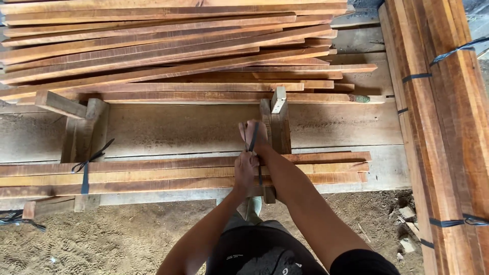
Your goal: Gathering and bundling several thin strips of wood using flexible plastic ties.
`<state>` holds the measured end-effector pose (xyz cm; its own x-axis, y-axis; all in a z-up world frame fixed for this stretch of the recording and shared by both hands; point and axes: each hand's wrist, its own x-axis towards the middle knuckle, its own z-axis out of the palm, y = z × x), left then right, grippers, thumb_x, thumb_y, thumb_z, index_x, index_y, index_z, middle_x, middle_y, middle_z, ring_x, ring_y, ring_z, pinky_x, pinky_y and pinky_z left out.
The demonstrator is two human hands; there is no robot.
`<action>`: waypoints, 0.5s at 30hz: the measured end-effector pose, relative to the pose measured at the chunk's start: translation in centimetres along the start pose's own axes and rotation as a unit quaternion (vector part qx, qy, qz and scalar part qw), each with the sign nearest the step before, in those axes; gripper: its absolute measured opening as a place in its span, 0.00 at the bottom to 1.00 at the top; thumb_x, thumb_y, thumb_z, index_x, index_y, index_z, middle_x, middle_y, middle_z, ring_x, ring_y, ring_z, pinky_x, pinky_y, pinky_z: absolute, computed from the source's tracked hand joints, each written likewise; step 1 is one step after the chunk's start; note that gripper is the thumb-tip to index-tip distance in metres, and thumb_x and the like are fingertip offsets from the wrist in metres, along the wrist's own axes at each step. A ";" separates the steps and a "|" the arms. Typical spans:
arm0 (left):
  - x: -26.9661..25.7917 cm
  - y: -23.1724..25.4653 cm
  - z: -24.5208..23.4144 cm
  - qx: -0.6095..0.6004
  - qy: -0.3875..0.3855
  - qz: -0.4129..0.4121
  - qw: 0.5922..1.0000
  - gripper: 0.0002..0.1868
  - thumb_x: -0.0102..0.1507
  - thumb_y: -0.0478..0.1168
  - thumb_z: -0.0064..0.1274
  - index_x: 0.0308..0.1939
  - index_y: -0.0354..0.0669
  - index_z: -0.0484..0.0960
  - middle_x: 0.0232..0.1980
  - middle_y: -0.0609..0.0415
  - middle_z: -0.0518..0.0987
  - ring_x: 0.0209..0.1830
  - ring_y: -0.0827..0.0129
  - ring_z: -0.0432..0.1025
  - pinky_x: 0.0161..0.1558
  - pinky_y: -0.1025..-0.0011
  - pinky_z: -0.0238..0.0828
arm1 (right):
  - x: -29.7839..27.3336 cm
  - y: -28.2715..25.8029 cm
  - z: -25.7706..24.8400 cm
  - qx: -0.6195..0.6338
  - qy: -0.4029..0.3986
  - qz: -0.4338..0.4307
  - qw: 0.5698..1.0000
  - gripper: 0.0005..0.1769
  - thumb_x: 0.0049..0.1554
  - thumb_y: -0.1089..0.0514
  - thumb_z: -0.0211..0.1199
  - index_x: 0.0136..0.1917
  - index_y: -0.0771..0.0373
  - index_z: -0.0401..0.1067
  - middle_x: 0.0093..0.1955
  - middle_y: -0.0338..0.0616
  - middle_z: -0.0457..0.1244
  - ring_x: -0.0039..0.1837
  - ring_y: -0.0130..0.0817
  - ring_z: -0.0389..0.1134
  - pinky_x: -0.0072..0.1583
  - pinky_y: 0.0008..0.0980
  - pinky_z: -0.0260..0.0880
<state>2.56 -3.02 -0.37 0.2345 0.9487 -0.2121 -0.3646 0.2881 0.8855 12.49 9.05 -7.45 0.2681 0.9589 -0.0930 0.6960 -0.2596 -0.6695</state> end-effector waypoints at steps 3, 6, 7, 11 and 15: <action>0.1 -1.9 -0.5 -0.022 0.015 -0.001 1.000 0.19 0.73 0.39 0.35 0.27 0.55 0.53 0.26 0.65 0.50 0.27 0.76 0.49 0.41 0.66 0.59 | -0.4 0.1 -0.8 0.047 0.010 0.028 0.998 0.22 0.57 0.49 0.55 0.26 0.63 0.67 0.27 0.56 0.64 0.34 0.55 0.71 0.39 0.46 0.72; 0.2 -1.9 -0.9 -0.025 -0.006 0.012 1.000 0.20 0.74 0.38 0.35 0.26 0.55 0.53 0.26 0.66 0.49 0.26 0.77 0.48 0.41 0.67 0.59 | 0.5 1.0 0.5 0.007 0.010 0.036 0.999 0.24 0.57 0.46 0.55 0.31 0.69 0.72 0.33 0.65 0.66 0.43 0.64 0.73 0.42 0.56 0.72; 0.2 -1.7 -1.1 0.006 -0.024 0.011 1.000 0.21 0.73 0.39 0.35 0.25 0.56 0.54 0.24 0.65 0.49 0.25 0.77 0.47 0.38 0.65 0.56 | 1.4 2.3 1.9 -0.022 0.017 0.058 0.998 0.25 0.56 0.42 0.53 0.32 0.66 0.73 0.34 0.61 0.67 0.45 0.61 0.74 0.45 0.55 0.75; -1.0 0.4 -1.1 0.117 -0.064 0.065 0.989 0.20 0.73 0.39 0.35 0.23 0.53 0.61 0.23 0.63 0.55 0.25 0.75 0.50 0.36 0.66 0.57 | 1.3 1.9 1.4 -0.006 0.065 -0.016 0.998 0.23 0.55 0.50 0.54 0.23 0.65 0.66 0.22 0.57 0.59 0.31 0.60 0.69 0.34 0.47 0.70; -1.1 0.6 -1.4 0.157 -0.066 0.088 0.981 0.19 0.71 0.39 0.36 0.23 0.52 0.65 0.21 0.62 0.56 0.24 0.77 0.50 0.34 0.65 0.58 | -0.2 0.7 0.9 -0.003 0.037 -0.055 0.998 0.25 0.53 0.49 0.54 0.23 0.69 0.65 0.23 0.60 0.60 0.32 0.64 0.68 0.33 0.55 0.67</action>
<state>0.84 -3.69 -0.22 0.3157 0.9489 -0.0064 -0.1195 0.0464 0.9918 12.37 8.81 -8.55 0.2390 0.9704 0.0353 0.7280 -0.1550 -0.6679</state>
